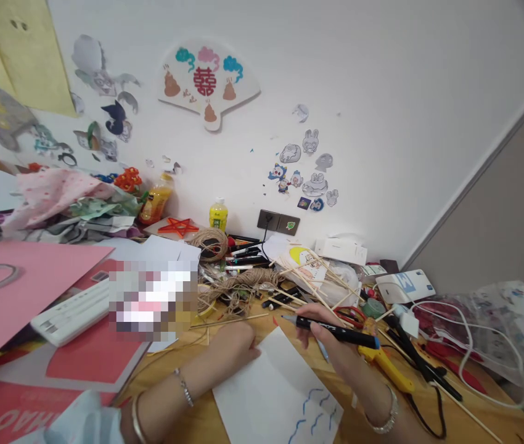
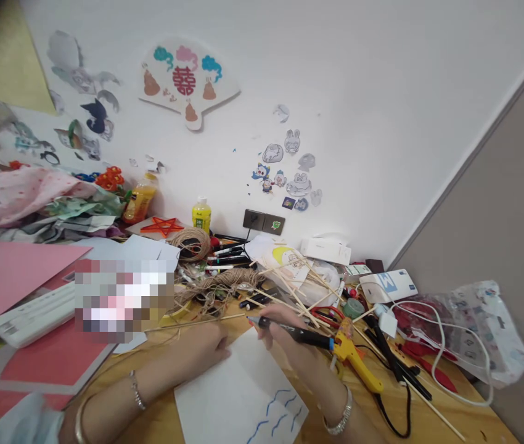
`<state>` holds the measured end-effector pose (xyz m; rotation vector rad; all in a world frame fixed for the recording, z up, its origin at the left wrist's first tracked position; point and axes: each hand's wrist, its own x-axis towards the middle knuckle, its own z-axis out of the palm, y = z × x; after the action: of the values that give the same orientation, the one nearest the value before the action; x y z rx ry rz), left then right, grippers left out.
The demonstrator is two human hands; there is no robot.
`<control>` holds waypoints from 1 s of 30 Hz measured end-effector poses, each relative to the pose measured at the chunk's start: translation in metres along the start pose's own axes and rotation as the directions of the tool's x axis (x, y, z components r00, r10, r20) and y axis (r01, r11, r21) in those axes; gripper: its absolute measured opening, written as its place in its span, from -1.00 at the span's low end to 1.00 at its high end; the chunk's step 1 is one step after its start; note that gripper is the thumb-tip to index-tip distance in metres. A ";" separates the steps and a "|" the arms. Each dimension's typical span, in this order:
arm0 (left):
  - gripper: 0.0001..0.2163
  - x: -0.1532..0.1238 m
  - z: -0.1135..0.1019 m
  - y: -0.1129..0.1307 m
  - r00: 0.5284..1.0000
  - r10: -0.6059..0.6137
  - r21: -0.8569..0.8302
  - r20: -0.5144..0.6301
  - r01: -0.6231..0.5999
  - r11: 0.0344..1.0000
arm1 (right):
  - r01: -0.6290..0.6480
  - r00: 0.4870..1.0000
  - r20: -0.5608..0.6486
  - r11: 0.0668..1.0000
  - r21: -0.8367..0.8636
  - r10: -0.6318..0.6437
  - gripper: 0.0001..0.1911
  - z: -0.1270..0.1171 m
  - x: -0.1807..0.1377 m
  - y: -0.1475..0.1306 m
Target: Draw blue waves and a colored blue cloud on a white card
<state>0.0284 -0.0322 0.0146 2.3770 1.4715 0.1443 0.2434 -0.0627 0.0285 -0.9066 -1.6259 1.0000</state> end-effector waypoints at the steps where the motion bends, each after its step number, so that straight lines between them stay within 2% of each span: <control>1: -0.88 0.000 0.001 -0.001 1.000 0.013 -0.022 0.013 -0.013 1.000 | -0.007 1.000 0.030 1.000 0.002 0.007 -0.74 0.005 0.002 0.002; 5: -0.89 0.006 0.002 -0.009 0.995 0.079 -0.104 0.056 -0.073 0.992 | -0.141 0.987 0.080 0.990 -0.011 0.142 -0.80 0.021 0.006 0.013; 9: -0.92 0.012 0.008 -0.017 0.992 0.109 -0.140 0.062 -0.099 0.985 | -0.289 0.944 0.175 0.957 0.018 0.281 -0.75 0.036 0.003 0.027; 13: -0.91 0.015 0.015 -0.020 0.991 0.127 -0.149 0.047 -0.119 0.982 | -0.269 0.946 0.191 0.963 0.003 0.263 -0.87 0.049 -0.001 0.037; 22: -0.90 0.015 0.013 -0.021 0.993 0.118 -0.135 0.025 -0.113 0.984 | -0.250 0.968 -0.033 0.945 -0.213 0.249 -0.85 0.044 -0.006 0.061; 30: -0.90 0.014 0.010 -0.018 0.994 0.105 -0.149 0.033 -0.099 0.984 | -0.219 0.975 -0.013 0.957 -0.191 0.220 -0.88 0.039 -0.004 0.061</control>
<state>0.0220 -0.0147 -0.0019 2.3222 1.2752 0.2198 0.2129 -0.0500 -0.0359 -1.2371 -1.6753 1.0086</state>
